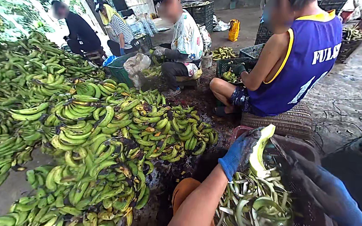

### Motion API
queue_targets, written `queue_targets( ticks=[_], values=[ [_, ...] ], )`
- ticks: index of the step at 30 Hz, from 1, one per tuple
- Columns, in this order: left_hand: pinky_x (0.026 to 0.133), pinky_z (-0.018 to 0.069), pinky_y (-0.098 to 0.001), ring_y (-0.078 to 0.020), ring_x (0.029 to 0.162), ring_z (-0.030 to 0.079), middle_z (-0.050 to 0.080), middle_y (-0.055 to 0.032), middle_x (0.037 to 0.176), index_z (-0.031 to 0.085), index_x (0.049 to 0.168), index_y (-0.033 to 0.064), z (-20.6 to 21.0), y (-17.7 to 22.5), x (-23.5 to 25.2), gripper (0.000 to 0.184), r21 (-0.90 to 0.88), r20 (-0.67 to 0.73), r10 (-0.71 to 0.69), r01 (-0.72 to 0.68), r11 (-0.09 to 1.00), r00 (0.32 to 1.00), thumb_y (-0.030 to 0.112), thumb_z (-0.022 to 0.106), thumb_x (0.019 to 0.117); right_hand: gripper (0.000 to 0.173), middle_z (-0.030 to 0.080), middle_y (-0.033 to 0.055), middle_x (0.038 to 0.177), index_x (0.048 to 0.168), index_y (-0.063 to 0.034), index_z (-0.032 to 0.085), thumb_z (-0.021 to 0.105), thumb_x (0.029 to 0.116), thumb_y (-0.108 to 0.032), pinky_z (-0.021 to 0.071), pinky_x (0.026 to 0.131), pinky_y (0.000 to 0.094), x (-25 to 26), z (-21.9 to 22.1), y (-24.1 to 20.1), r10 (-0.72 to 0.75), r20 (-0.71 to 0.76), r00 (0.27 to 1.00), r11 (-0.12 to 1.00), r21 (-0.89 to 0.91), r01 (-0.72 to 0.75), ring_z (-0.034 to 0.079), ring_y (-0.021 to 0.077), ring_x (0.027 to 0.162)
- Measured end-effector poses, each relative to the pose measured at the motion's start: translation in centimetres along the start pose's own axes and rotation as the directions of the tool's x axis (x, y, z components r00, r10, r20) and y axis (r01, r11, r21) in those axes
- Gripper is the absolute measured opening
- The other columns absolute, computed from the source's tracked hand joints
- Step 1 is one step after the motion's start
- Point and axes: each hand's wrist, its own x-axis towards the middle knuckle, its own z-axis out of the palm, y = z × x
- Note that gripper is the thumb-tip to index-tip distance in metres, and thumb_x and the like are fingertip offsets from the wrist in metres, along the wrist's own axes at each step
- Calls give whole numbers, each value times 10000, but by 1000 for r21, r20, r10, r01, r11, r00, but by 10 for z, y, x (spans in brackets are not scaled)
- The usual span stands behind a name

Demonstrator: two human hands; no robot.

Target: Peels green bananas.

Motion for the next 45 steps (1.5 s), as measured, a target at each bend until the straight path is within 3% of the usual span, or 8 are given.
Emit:
queue_targets(
  ticks=[4,7,11,23,34,38,42,45],
  values=[
    [1041,448,-249,-108,1207,563,562,-199,1387,459,1453,-66,2,2,3,406,-1,-16,33,-33,999,999,113,363,1102,576,683,188,1228,1460,-161,583,527,999,-502,539,924,493,-4,4,-11,-72,57,996,997,-11,72,673,273,1068],
    [1068,431,-250,-104,1220,560,573,-197,1375,477,1434,-78,6,1,3,396,-26,-30,52,-53,998,998,97,375,1094,586,648,312,1254,1420,31,567,561,994,-370,494,986,546,-5,2,-31,-43,137,990,999,11,42,652,409,1104],
    [1061,432,-242,-101,1222,558,575,-188,1381,489,1431,-69,7,0,3,392,-19,-32,44,-44,999,999,104,384,1095,600,683,190,1192,1480,-218,567,523,983,-552,545,857,522,-7,9,-9,-97,91,991,994,-47,102,670,291,1019],
    [1043,443,-255,-108,1185,571,597,-190,1339,506,1412,-70,7,8,-3,385,12,-52,28,-27,1000,998,97,357,1099,644,687,147,1237,1492,-212,553,471,979,-593,535,907,507,-4,15,-1,-107,107,988,993,-32,111,666,239,1066],
    [845,572,-303,-93,973,656,668,-49,1216,497,1472,158,-6,-9,-8,422,104,-5,108,-106,989,994,316,389,1096,524,709,155,1107,1442,-246,594,518,995,-509,567,810,521,-4,10,-11,-289,121,950,948,-98,301,691,290,972],
    [1027,471,-213,-23,1162,575,611,-108,1315,454,1458,-44,14,-3,-28,442,145,91,173,-185,972,981,148,384,1066,478,693,183,1189,1366,-184,660,567,954,-408,537,857,623,14,-4,-2,-195,-24,981,947,-267,182,672,379,1053],
    [949,528,-235,-43,1070,622,650,-73,1240,479,1461,33,22,1,-27,416,81,189,-21,6,997,982,182,357,1093,521,625,236,1253,1533,-251,482,543,1025,-348,486,863,700,28,-42,11,101,-273,957,921,-338,-193,613,475,1097],
    [778,604,-286,-117,895,688,696,-72,1104,506,1434,90,18,2,-17,409,-64,254,-160,181,981,954,303,375,1111,551,646,154,1259,1553,-320,437,497,1021,-451,505,868,651,21,-54,22,157,-280,947,940,-251,-230,640,365,1085]
  ],
)
